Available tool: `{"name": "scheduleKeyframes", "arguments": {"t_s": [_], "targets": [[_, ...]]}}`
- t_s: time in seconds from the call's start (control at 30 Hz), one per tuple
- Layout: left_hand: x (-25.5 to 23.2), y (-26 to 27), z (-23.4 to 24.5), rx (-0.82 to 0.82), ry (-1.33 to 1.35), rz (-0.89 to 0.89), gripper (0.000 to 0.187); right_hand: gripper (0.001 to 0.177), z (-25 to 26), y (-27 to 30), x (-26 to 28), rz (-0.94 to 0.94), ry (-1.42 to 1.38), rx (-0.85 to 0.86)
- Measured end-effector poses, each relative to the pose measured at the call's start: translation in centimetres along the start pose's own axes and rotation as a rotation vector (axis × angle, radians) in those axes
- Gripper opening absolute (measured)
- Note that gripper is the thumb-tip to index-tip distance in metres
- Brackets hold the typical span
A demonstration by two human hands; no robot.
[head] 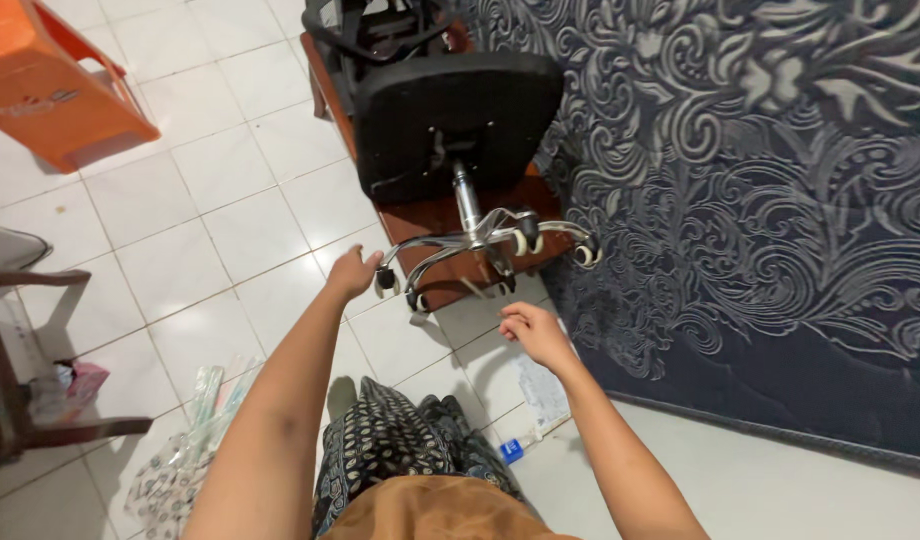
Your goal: The person assembles an office chair by attaching the seat to a five-star base with casters, then installing the backrest. They use an Allen key to tighten the bolts securing the backrest to the seat.
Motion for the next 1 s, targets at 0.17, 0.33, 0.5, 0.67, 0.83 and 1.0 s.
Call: {"name": "scheduleKeyframes", "arguments": {"t_s": [0.17, 0.33, 0.5, 0.67, 0.83, 1.0], "targets": [[3.1, 0.5, -4.6, 0.265, 0.491, 0.030, 0.075, 0.019, -5.6, -2.0, 0.5, -0.092, 0.128, 0.049], [0.9, 1.2, -6.1, 0.312, 0.419, 0.080, 0.074, 0.018, -9.9, -2.9, 4.4, -0.115, 0.289, -0.063], [-0.4, 1.0, -8.2, 0.384, 0.548, 0.058, 0.065, 0.016, -12.8, -2.9, 8.4, -0.156, 0.411, -0.265], [-1.2, 0.6, -10.9, 0.626, 0.964, 0.071, 0.059, 0.016, -14.7, 0.1, 10.8, -0.102, 0.477, -0.391], [-0.7, 0.6, -12.2, 0.691, 1.148, 0.146, 0.046, 0.017, -15.8, 3.0, 10.5, -0.130, 0.390, -0.521], [0.6, 0.2, -11.4, 0.758, 1.151, 0.095, 0.043, 0.015, -15.7, 3.4, 9.8, -0.122, 0.403, -0.569]]}}
Point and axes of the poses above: each hand's wrist, its own y-axis away from the middle knuckle, its own z-axis out of the back of the hand, x = y × z, the point moved 5 cm from there along -y, towards the middle knuckle, and after that the axes turned 13 degrees about x, right-handed, at the moved point
